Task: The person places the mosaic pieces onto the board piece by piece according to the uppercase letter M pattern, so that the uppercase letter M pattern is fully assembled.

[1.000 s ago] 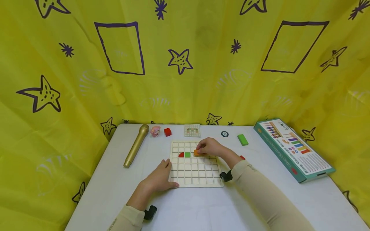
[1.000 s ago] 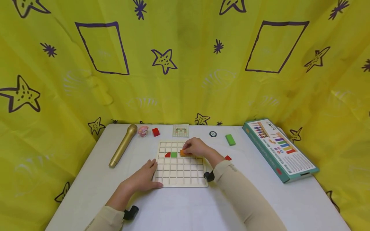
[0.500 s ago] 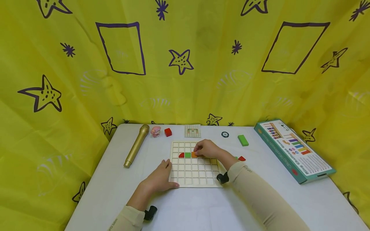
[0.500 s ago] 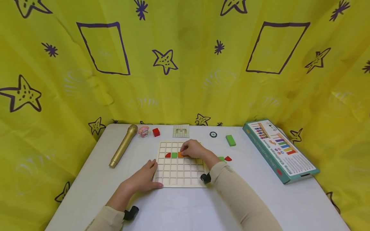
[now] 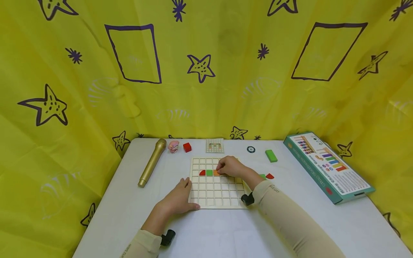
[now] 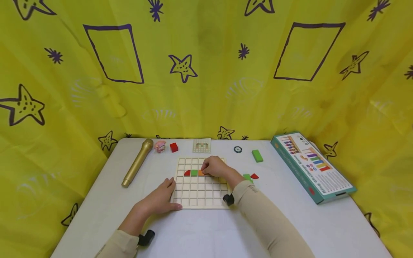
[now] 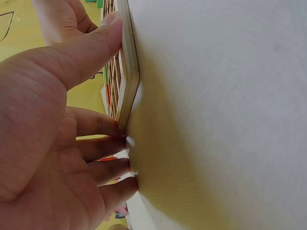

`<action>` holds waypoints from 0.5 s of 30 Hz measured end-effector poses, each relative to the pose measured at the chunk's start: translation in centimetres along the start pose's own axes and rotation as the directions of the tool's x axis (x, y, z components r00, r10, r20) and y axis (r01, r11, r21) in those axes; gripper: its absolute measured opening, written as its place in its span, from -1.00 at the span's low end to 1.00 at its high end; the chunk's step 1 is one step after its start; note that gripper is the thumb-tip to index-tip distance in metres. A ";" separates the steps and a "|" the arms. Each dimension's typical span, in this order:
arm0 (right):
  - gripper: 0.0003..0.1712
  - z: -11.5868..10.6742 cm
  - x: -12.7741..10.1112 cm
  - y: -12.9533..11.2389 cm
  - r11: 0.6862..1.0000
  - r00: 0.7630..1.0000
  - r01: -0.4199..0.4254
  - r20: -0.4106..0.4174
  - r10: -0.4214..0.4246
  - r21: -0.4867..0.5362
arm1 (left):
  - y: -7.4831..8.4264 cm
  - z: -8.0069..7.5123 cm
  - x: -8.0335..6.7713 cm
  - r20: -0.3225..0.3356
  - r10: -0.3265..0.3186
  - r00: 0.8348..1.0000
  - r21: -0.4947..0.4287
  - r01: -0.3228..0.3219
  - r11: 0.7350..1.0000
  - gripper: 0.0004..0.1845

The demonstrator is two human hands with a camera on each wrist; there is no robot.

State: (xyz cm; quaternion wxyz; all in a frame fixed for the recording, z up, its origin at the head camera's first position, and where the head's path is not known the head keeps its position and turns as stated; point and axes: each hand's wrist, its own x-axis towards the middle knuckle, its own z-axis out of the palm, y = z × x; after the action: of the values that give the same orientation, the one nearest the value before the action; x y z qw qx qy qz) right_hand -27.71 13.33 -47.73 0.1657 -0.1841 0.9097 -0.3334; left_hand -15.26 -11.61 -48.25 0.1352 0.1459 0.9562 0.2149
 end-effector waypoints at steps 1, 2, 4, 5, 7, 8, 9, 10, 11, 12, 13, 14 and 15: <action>-0.92 0.0 0.0 0.0 1.000 1.000 0.003 -0.002 -0.003 -0.003 | 0.0 0.0 0.0 0.000 -0.001 1.000 0.000 0.001 1.000 0.12; -0.92 0.0 0.0 0.0 1.000 1.000 0.004 -0.003 -0.004 -0.001 | 0.0 0.0 0.0 0.000 -0.003 1.000 -0.001 0.003 1.000 0.12; -0.93 0.1 0.0 0.0 1.000 1.000 0.008 -0.003 -0.008 -0.001 | 0.1 -0.1 0.0 0.000 -0.004 1.000 -0.002 0.004 1.000 0.12; -0.93 0.1 0.0 0.1 1.000 1.000 0.009 -0.005 -0.009 -0.004 | 0.1 -0.1 0.0 0.001 -0.004 1.000 -0.001 0.004 1.000 0.13; -0.94 0.1 0.0 0.0 1.000 1.000 0.006 -0.003 -0.006 -0.004 | 0.1 -0.1 0.0 0.002 -0.004 1.000 0.001 0.004 1.000 0.13; -0.94 0.1 0.0 0.0 1.000 1.000 0.001 -0.001 -0.001 -0.004 | 0.1 -0.1 0.0 0.003 -0.004 1.000 0.002 0.004 1.000 0.13; -0.94 0.1 0.0 0.0 1.000 1.000 -0.004 0.000 0.004 -0.004 | 0.1 -0.1 0.1 0.004 -0.003 1.000 0.003 0.003 1.000 0.13; -0.94 0.0 -0.1 0.0 1.000 1.000 -0.008 0.001 0.008 -0.005 | 0.1 -0.1 0.1 0.005 -0.003 1.000 0.006 0.003 1.000 0.13; -0.94 0.0 -0.1 0.0 1.000 1.000 -0.015 0.002 0.015 -0.004 | 0.1 -0.1 0.1 0.007 -0.002 1.000 0.008 0.002 1.000 0.14; -0.95 0.0 -0.2 0.0 1.000 1.000 -0.015 0.001 0.015 -0.007 | 0.1 -0.1 0.1 0.007 0.004 1.000 0.011 -0.004 1.000 0.13; -0.96 0.0 -0.2 -0.1 1.000 1.000 -0.017 0.001 0.017 -0.008 | 0.1 -0.1 0.1 0.006 0.010 1.000 0.013 -0.010 1.000 0.13; -0.96 0.0 -0.3 -0.1 1.000 1.000 -0.019 0.001 0.019 -0.007 | 0.1 -0.1 0.1 0.006 0.017 1.000 0.015 -0.017 1.000 0.12; -0.97 0.0 -0.3 -0.1 1.000 1.000 -0.018 0.000 0.018 -0.008 | 0.1 -0.1 0.1 0.004 0.024 1.000 0.015 -0.024 1.000 0.12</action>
State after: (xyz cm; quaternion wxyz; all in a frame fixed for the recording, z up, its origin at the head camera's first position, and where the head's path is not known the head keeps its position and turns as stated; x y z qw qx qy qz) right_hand -27.41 13.45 -47.59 0.1679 -0.1764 0.9127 -0.3282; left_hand -15.33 -11.56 -48.13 0.1331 0.1588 0.9558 0.2088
